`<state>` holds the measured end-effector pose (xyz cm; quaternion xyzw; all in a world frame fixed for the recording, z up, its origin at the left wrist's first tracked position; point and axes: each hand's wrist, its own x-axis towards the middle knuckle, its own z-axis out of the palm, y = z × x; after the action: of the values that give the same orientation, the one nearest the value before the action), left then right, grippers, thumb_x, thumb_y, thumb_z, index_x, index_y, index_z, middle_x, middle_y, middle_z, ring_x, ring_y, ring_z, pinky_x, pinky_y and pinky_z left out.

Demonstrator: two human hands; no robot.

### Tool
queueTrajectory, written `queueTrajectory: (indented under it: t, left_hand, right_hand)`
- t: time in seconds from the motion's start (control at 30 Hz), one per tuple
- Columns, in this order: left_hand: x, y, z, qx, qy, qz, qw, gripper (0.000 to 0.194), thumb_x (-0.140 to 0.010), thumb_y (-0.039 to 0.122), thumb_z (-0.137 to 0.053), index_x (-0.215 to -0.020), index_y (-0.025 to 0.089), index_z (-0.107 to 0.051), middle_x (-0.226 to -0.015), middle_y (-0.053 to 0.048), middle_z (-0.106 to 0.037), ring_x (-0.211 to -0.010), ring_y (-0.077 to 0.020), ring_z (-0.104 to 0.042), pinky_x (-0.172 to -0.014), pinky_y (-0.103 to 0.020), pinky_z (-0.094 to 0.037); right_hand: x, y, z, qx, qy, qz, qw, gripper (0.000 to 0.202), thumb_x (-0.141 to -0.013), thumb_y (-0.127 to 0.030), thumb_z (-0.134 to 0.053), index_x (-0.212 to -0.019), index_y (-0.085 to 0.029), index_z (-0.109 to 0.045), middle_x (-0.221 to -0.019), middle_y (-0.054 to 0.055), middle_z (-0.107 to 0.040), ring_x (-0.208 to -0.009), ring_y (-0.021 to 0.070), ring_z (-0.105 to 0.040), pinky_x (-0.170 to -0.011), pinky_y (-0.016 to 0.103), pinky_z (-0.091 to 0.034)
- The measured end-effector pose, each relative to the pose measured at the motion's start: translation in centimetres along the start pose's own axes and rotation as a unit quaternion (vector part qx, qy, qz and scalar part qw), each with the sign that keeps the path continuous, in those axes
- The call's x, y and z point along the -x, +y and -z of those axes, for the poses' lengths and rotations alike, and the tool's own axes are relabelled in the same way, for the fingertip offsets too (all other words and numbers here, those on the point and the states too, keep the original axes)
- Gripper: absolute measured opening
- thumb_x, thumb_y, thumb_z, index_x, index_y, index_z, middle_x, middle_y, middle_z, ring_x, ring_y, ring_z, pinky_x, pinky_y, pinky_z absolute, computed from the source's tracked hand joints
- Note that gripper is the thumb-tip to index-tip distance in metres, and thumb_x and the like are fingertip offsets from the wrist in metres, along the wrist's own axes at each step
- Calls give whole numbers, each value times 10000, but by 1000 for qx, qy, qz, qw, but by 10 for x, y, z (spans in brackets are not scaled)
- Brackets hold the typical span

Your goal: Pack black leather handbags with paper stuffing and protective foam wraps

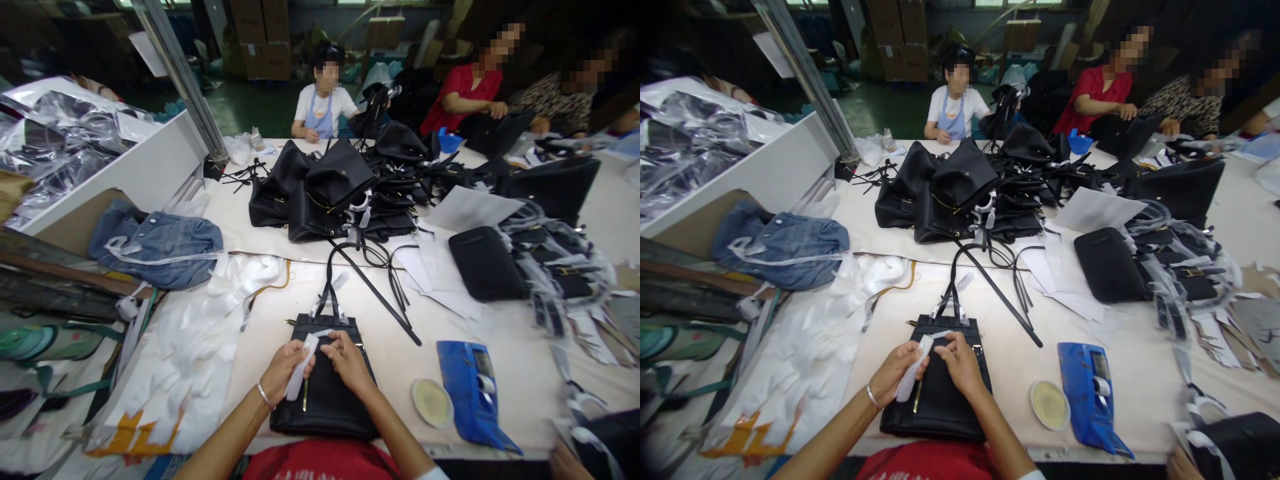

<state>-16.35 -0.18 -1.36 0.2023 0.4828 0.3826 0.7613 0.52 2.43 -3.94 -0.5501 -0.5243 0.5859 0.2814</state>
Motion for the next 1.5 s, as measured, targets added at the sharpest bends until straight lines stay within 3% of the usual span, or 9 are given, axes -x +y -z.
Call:
queueTrajectory:
  t: [0.17, 0.27, 0.47, 0.63, 0.87, 1.17, 1.27, 1.37, 1.5]
  left_hand:
    - [-4, -14, -4, -139, 54, -70, 986, 333, -751, 439, -618, -875, 165, -474, -673, -2, -624, -524, -95, -555, -519, -218, -412]
    - [2, -15, 0, -137, 55, -51, 988, 398, -743, 489, -604, -930, 162, -478, -727, -26, -648, -551, -111, -582, -528, -232, -430]
    - [32, -7, 17, -87, -16, 11, 996, 430, -802, 530, -509, -922, 121, -562, -854, -104, -674, -688, -147, -620, -646, -267, -469]
    - [38, -8, 21, -62, -9, -15, 998, 431, -807, 502, -516, -963, 110, -606, -829, -87, -668, -674, -143, -594, -688, -283, -468]
    - [43, -13, 17, -58, -6, -56, 997, 388, -810, 453, -531, -997, 130, -638, -832, -62, -673, -683, -139, -579, -678, -246, -444]
    - [38, -21, 18, -85, 57, -62, 993, 332, -711, 410, -634, -862, 117, -676, -679, -22, -672, -649, -171, -599, -643, -269, -445]
    - [36, -26, 19, -74, 70, -41, 994, 275, -691, 372, -654, -823, 132, -668, -658, -15, -670, -647, -176, -606, -630, -274, -454]
    - [30, -32, 22, -72, 93, -15, 993, 284, -669, 369, -675, -830, 136, -652, -660, -6, -668, -627, -166, -603, -609, -271, -466]
    - [27, -35, 23, -97, 133, -2, 986, 397, -612, 384, -733, -878, 107, -633, -684, -9, -666, -570, -119, -576, -575, -238, -475]
  right_hand:
    - [-9, -18, -7, 117, -57, 100, 986, 201, -853, -324, -492, -988, -202, -577, -777, 0, -619, -687, 136, -569, -649, 249, -421]
    - [-17, -20, -12, 138, -80, 115, 980, 181, -858, -313, -479, -908, -194, -606, -731, -3, -620, -666, 135, -561, -639, 247, -412]
    - [-6, -8, -30, 6, 3, 17, 1000, 346, -838, -438, -485, -1064, -183, -545, -713, -7, -595, -511, 114, -519, -505, 242, -442]
    - [32, 7, -57, -63, 38, -8, 997, 413, -842, -392, -469, -1192, -174, -456, -889, 43, -634, -704, 157, -616, -631, 288, -510]
    - [57, -3, -81, 115, 95, 21, 989, 248, -861, -284, -412, -1071, -220, -527, -1036, 45, -636, -911, 188, -618, -787, 307, -477]
    - [61, -15, -100, 368, 125, 72, 918, 326, -894, -195, -335, -1196, -124, -435, -1064, 149, -594, -959, 243, -589, -799, 364, -462]
    - [72, -13, -97, 433, 100, 110, 889, 515, -832, -169, -411, -1326, -62, -311, -1208, 209, -516, -1075, 281, -518, -872, 424, -438]
    - [89, -17, -83, 453, 61, 157, 875, 708, -811, -306, -500, -1395, -53, -188, -1237, 204, -492, -1080, 296, -487, -875, 461, -436]
    - [120, -19, -25, 421, 93, 197, 881, 620, -837, -377, -524, -1371, -173, -286, -1210, 116, -527, -1065, 240, -490, -906, 400, -420]
